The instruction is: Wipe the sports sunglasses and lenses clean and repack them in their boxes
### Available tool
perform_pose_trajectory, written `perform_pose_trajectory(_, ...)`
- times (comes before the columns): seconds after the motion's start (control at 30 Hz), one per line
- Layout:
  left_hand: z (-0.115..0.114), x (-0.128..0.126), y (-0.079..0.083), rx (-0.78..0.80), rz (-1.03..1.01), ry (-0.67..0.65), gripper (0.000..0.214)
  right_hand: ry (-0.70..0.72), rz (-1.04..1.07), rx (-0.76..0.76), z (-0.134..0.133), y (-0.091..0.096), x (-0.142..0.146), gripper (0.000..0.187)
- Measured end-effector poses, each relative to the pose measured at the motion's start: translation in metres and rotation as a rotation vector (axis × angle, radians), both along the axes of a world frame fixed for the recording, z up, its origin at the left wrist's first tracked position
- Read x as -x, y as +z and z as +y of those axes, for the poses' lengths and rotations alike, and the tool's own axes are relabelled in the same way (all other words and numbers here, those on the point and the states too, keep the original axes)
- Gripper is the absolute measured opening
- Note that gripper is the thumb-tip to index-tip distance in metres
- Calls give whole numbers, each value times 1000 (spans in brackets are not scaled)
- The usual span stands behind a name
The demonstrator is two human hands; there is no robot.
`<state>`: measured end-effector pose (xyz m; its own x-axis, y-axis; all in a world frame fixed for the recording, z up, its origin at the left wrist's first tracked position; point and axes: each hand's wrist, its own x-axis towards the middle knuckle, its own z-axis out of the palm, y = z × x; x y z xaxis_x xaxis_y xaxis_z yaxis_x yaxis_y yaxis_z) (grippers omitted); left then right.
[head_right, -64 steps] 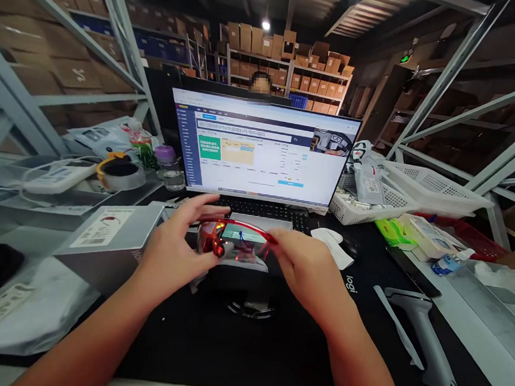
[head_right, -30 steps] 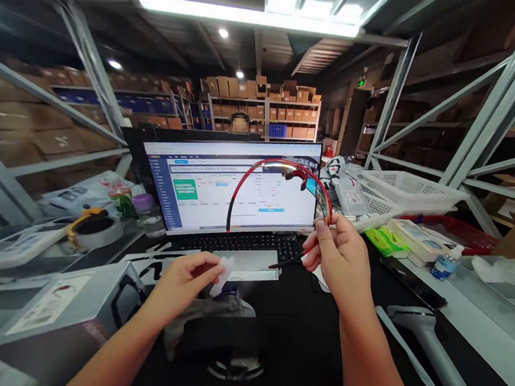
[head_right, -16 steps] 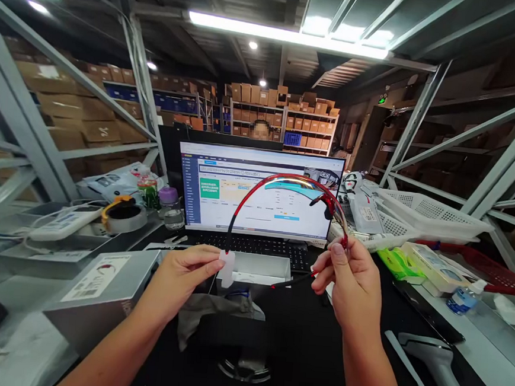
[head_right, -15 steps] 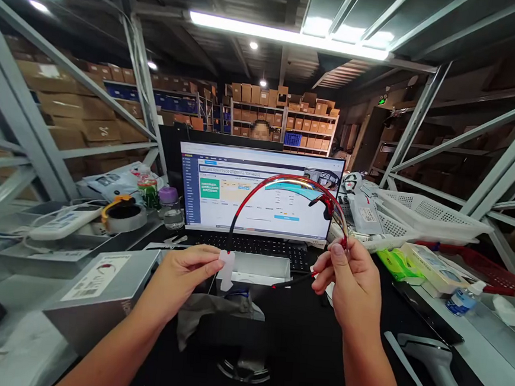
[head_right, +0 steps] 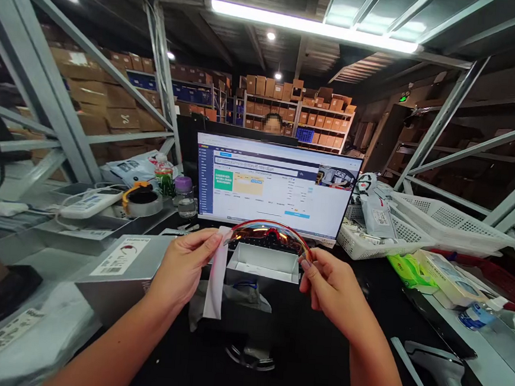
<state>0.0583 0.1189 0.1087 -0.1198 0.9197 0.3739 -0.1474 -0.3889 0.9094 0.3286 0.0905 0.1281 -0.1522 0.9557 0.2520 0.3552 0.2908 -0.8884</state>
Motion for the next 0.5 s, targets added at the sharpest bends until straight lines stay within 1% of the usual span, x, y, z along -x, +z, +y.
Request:
perform_pose_trajectory(0.07, -2, 0, 1, 38, 72, -36, 30, -33, -27, -9, 3, -1, -3, 37)
perform_pose_trajectory(0.1, -2, 0, 2, 62, 119, -78, 33, -61, -30, -26, 4, -2, -5, 37)
perform_pose_trajectory(0.2, -4, 0, 5, 99, 232, -277, 36, -143, -97, -95, 6, -2, -10, 33)
perform_pose_trajectory(0.23, -5, 0, 6, 100, 259, -329, 36, -176, -137, -126, 6, -2, -12, 30)
perform_pose_trajectory(0.27, -6, 0, 6, 91, 288, -351, 36, -205, -185, -156, 5, -1, -14, 27)
perform_pose_trajectory(0.33, -11, -2, 7, 34, 348, -314, 31, -225, -296, -216, 4, 0, -15, 22)
perform_pose_trajectory(0.4, -17, -6, 5, -65, 359, -267, 25, -179, -382, -259, 2, 1, -14, 18)
perform_pose_trajectory(0.43, -21, -9, 4, -118, 329, -263, 23, -138, -396, -252, 1, 2, -12, 15)
perform_pose_trajectory(0.5, -27, -15, 0, -205, 217, -263, 21, -30, -323, -150, 0, 1, -7, 9)
